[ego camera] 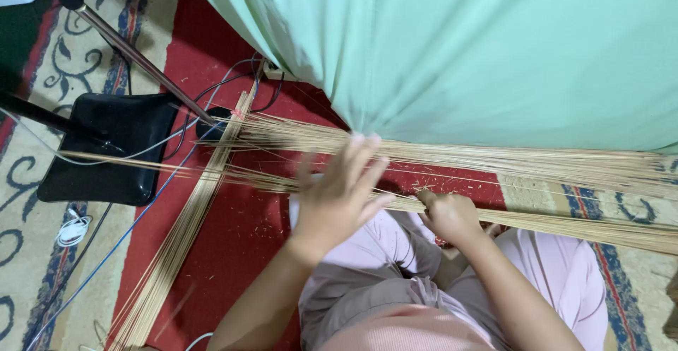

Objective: Bundling thin wooden sticks and securing them with ties

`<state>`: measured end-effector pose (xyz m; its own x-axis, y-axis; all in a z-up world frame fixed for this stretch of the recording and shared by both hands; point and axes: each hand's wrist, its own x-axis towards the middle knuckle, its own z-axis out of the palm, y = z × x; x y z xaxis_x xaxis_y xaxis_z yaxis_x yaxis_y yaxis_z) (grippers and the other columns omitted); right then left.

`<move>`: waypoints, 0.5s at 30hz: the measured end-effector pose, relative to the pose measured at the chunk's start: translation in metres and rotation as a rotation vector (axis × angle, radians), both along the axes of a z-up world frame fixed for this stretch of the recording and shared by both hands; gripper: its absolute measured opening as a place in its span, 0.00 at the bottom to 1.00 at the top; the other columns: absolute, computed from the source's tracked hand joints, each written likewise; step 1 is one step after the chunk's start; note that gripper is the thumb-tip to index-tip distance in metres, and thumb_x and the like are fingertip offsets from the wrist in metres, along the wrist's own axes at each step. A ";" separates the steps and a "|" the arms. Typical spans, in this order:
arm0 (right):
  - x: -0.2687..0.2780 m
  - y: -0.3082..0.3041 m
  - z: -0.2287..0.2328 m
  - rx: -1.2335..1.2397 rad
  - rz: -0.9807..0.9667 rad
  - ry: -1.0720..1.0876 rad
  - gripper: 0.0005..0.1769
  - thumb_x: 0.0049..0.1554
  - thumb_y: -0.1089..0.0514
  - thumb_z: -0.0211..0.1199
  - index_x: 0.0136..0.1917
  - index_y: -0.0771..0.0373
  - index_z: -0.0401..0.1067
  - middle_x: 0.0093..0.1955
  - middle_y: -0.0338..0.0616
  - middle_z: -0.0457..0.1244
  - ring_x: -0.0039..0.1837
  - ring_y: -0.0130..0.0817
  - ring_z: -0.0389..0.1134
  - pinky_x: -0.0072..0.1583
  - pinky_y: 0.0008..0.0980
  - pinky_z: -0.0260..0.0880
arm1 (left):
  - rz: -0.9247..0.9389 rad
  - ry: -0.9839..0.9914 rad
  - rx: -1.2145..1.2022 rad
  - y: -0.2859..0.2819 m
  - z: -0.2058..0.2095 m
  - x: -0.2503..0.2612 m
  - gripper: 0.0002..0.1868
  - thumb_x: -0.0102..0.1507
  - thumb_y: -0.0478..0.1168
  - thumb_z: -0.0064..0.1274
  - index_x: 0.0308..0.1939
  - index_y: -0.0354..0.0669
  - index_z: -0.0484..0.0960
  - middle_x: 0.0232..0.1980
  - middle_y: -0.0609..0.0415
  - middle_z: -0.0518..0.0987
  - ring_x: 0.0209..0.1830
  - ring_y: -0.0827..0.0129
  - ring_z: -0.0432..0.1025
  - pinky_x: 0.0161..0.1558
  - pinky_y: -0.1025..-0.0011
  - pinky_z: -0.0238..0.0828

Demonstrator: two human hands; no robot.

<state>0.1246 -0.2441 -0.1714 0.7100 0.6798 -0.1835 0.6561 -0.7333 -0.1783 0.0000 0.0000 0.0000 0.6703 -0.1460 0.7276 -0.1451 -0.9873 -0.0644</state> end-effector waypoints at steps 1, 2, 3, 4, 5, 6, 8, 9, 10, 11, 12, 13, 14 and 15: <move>0.000 -0.001 0.005 0.000 0.000 0.000 0.23 0.53 0.40 0.60 0.60 0.45 0.71 0.46 0.44 0.72 0.53 0.51 0.75 0.54 0.56 0.76 | 0.000 0.000 0.000 -0.007 -0.033 0.002 0.28 0.66 0.62 0.53 0.64 0.54 0.73 0.70 0.54 0.73 0.70 0.64 0.68 0.69 0.43 0.40; -0.001 -0.001 0.011 -0.020 -0.014 0.009 0.22 0.53 0.40 0.60 0.59 0.45 0.71 0.44 0.43 0.72 0.52 0.49 0.76 0.54 0.54 0.77 | -0.068 0.197 -0.002 -0.014 -0.066 0.005 0.39 0.55 0.63 0.59 0.66 0.53 0.74 0.58 0.51 0.77 0.62 0.61 0.71 0.66 0.46 0.51; 0.001 0.000 0.017 -0.037 -0.027 0.014 0.20 0.54 0.40 0.60 0.58 0.44 0.71 0.43 0.42 0.72 0.52 0.47 0.76 0.54 0.52 0.77 | -0.135 0.392 -0.003 -0.019 -0.098 0.009 0.50 0.44 0.65 0.65 0.68 0.53 0.74 0.47 0.48 0.82 0.54 0.58 0.75 0.63 0.49 0.61; -0.002 -0.002 0.015 -0.035 -0.026 0.011 0.20 0.54 0.40 0.60 0.58 0.44 0.71 0.43 0.42 0.72 0.52 0.47 0.76 0.54 0.52 0.77 | -0.133 0.389 -0.001 -0.017 -0.108 0.009 0.50 0.44 0.65 0.65 0.68 0.53 0.74 0.47 0.48 0.82 0.54 0.58 0.75 0.63 0.49 0.61; -0.005 -0.004 0.012 -0.017 -0.010 0.001 0.18 0.53 0.40 0.60 0.55 0.44 0.72 0.41 0.42 0.72 0.50 0.47 0.76 0.52 0.51 0.77 | -0.108 0.291 0.051 -0.015 -0.118 0.011 0.26 0.53 0.59 0.61 0.49 0.54 0.76 0.35 0.54 0.77 0.39 0.62 0.74 0.46 0.56 0.63; -0.007 -0.006 0.010 0.001 0.007 -0.010 0.17 0.52 0.40 0.60 0.52 0.45 0.72 0.40 0.41 0.72 0.48 0.46 0.76 0.51 0.50 0.77 | -0.084 0.193 0.103 -0.013 -0.128 0.013 0.11 0.61 0.54 0.56 0.30 0.56 0.78 0.23 0.60 0.73 0.24 0.65 0.72 0.30 0.63 0.66; -0.008 -0.013 0.005 0.009 -0.003 -0.045 0.16 0.52 0.40 0.60 0.51 0.45 0.72 0.39 0.40 0.71 0.47 0.46 0.76 0.50 0.49 0.77 | -0.083 0.168 0.147 -0.009 -0.109 0.013 0.08 0.60 0.48 0.55 0.28 0.57 0.77 0.23 0.61 0.72 0.22 0.66 0.71 0.28 0.64 0.64; -0.010 -0.015 0.001 0.018 0.000 -0.076 0.16 0.51 0.40 0.61 0.50 0.45 0.71 0.37 0.39 0.71 0.46 0.45 0.76 0.49 0.48 0.77 | -0.071 0.148 0.191 -0.006 -0.099 0.010 0.07 0.60 0.43 0.54 0.26 0.57 0.75 0.22 0.63 0.71 0.21 0.67 0.70 0.26 0.65 0.63; -0.011 -0.017 0.004 0.017 0.008 -0.071 0.16 0.51 0.40 0.61 0.50 0.45 0.71 0.37 0.39 0.71 0.46 0.45 0.76 0.49 0.48 0.77 | -0.064 0.153 0.190 -0.007 -0.093 0.006 0.07 0.60 0.43 0.54 0.26 0.57 0.75 0.22 0.63 0.71 0.21 0.67 0.70 0.26 0.65 0.63; -0.011 -0.018 0.007 0.023 0.008 -0.084 0.16 0.51 0.40 0.61 0.50 0.45 0.70 0.37 0.38 0.70 0.46 0.44 0.76 0.49 0.49 0.77 | -0.086 0.140 0.207 -0.004 -0.086 0.005 0.07 0.60 0.41 0.52 0.27 0.56 0.74 0.23 0.62 0.70 0.22 0.67 0.70 0.26 0.65 0.63; -0.012 -0.018 0.010 0.028 0.008 -0.096 0.16 0.50 0.39 0.61 0.49 0.44 0.70 0.37 0.37 0.70 0.46 0.43 0.76 0.48 0.49 0.76 | -0.108 0.128 0.225 -0.002 -0.078 0.003 0.07 0.61 0.40 0.51 0.27 0.55 0.73 0.23 0.61 0.69 0.22 0.67 0.69 0.26 0.66 0.62; -0.013 -0.018 0.007 0.031 0.008 -0.099 0.16 0.50 0.39 0.61 0.49 0.44 0.70 0.37 0.37 0.70 0.46 0.43 0.76 0.48 0.49 0.76 | -0.107 0.126 0.228 -0.001 -0.080 0.002 0.07 0.61 0.40 0.51 0.27 0.55 0.73 0.23 0.61 0.69 0.22 0.67 0.69 0.26 0.66 0.62; -0.015 -0.019 0.005 0.042 0.007 -0.140 0.16 0.49 0.39 0.61 0.48 0.44 0.69 0.37 0.38 0.70 0.45 0.43 0.75 0.48 0.48 0.76 | -0.126 0.126 0.248 0.001 -0.083 0.002 0.05 0.61 0.39 0.50 0.30 0.54 0.74 0.24 0.61 0.70 0.23 0.67 0.69 0.27 0.66 0.62; -0.017 -0.021 0.002 0.050 0.006 -0.179 0.16 0.49 0.39 0.62 0.47 0.44 0.68 0.36 0.38 0.69 0.45 0.43 0.75 0.47 0.48 0.76 | -0.146 0.128 0.265 0.001 -0.086 0.001 0.02 0.61 0.39 0.50 0.33 0.53 0.75 0.24 0.60 0.70 0.23 0.67 0.69 0.27 0.65 0.62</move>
